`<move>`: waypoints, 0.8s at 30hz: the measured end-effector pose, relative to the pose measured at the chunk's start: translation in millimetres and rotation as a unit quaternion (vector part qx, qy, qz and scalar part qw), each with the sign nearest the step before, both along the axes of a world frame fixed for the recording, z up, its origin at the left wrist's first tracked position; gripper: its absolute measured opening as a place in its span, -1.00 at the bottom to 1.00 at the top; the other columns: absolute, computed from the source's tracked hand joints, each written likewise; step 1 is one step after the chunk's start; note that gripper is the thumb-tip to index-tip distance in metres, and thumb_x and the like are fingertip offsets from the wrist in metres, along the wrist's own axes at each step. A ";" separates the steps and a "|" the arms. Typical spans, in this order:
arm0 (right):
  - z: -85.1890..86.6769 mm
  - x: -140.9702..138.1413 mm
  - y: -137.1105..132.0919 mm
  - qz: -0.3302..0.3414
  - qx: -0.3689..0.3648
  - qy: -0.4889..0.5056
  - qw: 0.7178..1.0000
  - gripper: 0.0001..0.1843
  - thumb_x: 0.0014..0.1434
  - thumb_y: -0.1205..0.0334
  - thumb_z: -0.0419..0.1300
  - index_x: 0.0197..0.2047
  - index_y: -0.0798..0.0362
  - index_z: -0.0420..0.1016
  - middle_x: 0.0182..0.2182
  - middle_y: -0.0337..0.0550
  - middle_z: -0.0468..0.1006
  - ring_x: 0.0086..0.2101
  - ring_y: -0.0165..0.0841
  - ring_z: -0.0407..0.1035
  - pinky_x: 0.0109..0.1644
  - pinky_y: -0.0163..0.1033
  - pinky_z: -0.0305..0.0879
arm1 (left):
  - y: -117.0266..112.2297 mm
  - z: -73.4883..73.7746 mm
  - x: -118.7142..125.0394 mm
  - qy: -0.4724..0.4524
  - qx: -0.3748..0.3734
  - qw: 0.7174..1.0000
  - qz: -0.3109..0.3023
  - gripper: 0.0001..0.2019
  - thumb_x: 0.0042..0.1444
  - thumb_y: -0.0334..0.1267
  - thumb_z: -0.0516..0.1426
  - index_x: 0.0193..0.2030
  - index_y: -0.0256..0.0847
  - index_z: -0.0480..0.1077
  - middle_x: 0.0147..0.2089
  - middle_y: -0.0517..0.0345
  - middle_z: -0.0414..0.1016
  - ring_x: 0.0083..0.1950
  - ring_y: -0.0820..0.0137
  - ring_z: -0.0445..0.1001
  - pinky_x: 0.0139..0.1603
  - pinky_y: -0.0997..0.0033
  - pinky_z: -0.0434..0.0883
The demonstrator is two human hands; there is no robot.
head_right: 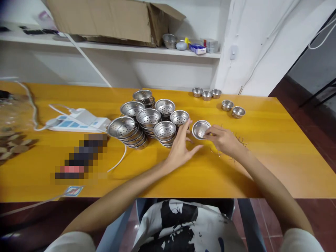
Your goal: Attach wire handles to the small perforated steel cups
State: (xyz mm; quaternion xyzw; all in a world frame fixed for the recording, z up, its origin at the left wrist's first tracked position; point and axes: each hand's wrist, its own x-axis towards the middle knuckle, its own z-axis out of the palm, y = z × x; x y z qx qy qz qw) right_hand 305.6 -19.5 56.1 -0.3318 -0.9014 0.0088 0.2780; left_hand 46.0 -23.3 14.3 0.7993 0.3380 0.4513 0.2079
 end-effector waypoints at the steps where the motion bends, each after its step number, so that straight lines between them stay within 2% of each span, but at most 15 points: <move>1: 1.5 -5.7 -9.9 0.028 0.022 0.024 0.999 -0.58 0.56 0.45 0.08 0.12 -0.05 0.76 0.02 0.03 0.75 -0.05 -0.16 0.60 -0.03 -0.05 0.58 | 0.8 -3.5 -1.8 0.000 -0.002 1.000 0.006 0.00 0.37 -0.07 0.38 0.74 -0.03 -0.12 0.63 -0.37 0.27 0.49 -0.12 0.51 0.42 -0.20 0.59; 4: 5.7 -19.7 -28.7 0.087 0.036 0.094 0.991 -0.62 0.52 0.50 0.16 0.16 -0.06 0.71 0.02 0.00 0.73 -0.04 -0.22 0.61 0.01 -0.07 0.61 | -1.4 -6.7 -8.6 -0.006 0.000 1.000 -0.008 -0.13 0.34 -0.08 0.41 0.65 -0.10 0.13 0.56 -0.31 0.43 0.53 -0.13 0.49 0.55 -0.25 0.47; 7: 7.8 -25.0 -36.8 0.089 0.015 0.098 0.991 -0.66 0.52 0.44 0.22 0.22 -0.05 0.65 0.06 0.00 0.68 0.01 -0.23 0.64 0.05 -0.08 0.64 | -5.1 0.5 -13.4 -0.043 -0.010 0.998 -0.047 -0.29 0.37 -0.22 0.34 0.58 -0.14 0.23 0.53 -0.25 0.49 0.49 0.00 0.57 0.46 -0.05 0.58; 10: 9.5 -22.6 -40.7 0.044 0.090 0.006 0.995 -0.73 0.56 0.36 0.21 0.23 -0.01 0.61 0.11 0.06 0.67 -0.06 -0.22 0.64 -0.11 -0.14 0.63 | -4.9 8.7 -16.9 -0.041 -0.010 0.997 -0.063 -0.29 0.29 -0.35 0.31 0.56 -0.13 0.28 0.51 -0.20 0.52 0.45 0.05 0.60 0.36 0.06 0.64; 13: 12.2 -19.6 -42.8 0.015 0.186 -0.111 0.976 -0.85 0.60 0.20 0.25 0.12 0.03 0.59 0.10 0.10 0.69 -0.16 -0.20 0.61 -0.17 -0.11 0.58 | -2.2 10.5 -19.4 -0.027 -0.033 0.995 -0.095 -0.26 0.16 -0.39 0.34 0.50 -0.15 0.34 0.42 -0.18 0.58 0.37 0.02 0.65 0.28 0.07 0.67; 15: 12.8 -19.4 -44.6 0.015 0.227 -0.153 0.962 -0.92 0.59 0.26 0.24 0.02 0.02 0.58 0.00 0.06 0.69 -0.23 -0.23 0.55 -0.24 -0.14 0.50 | -1.5 9.1 -19.2 -0.036 -0.064 0.986 -0.150 -0.21 0.14 -0.35 0.37 0.52 -0.15 0.29 0.41 -0.22 0.56 0.35 0.00 0.65 0.28 0.03 0.67; 18: 9.4 -20.7 -50.0 0.026 0.247 -0.162 0.955 -0.75 0.50 0.53 0.16 -0.06 -0.02 0.54 -0.16 -0.07 0.62 -0.33 -0.34 0.41 -0.37 -0.23 0.24 | -2.6 8.7 -17.5 -0.053 -0.069 0.973 -0.215 -0.10 0.18 -0.28 0.40 0.61 -0.13 0.15 0.49 -0.29 0.43 0.48 -0.05 0.53 0.47 -0.12 0.55; 19: 7.5 -21.4 -52.2 0.029 0.241 -0.156 0.958 -0.73 0.49 0.55 0.15 -0.06 -0.02 0.53 -0.19 -0.10 0.59 -0.36 -0.37 0.37 -0.39 -0.24 0.17 | -2.6 10.0 -17.6 -0.052 -0.058 0.972 -0.223 -0.09 0.17 -0.28 0.40 0.62 -0.12 0.15 0.50 -0.28 0.41 0.51 -0.07 0.49 0.53 -0.17 0.50; 22: 2.3 -23.5 -57.4 0.028 0.213 -0.133 0.968 -0.89 0.59 0.31 0.21 -0.05 -0.01 0.54 -0.20 -0.13 0.56 -0.44 -0.42 0.23 -0.44 -0.22 0.06 | 1.3 17.0 -21.5 -0.037 -0.039 0.969 -0.241 -0.15 0.13 -0.32 0.38 0.57 -0.07 0.28 0.40 -0.18 0.45 0.43 -0.04 0.50 0.51 -0.22 0.47; 24: 1.1 -24.1 -58.3 0.032 0.207 -0.128 0.969 -0.83 0.61 0.14 0.24 -0.07 0.00 0.55 -0.21 -0.12 0.56 -0.43 -0.41 0.21 -0.42 -0.21 0.09 | 6.7 21.2 -25.6 -0.024 -0.063 0.962 -0.265 -0.16 0.10 -0.30 0.38 0.55 -0.04 0.34 0.31 -0.12 0.50 0.31 -0.01 0.56 0.43 -0.20 0.51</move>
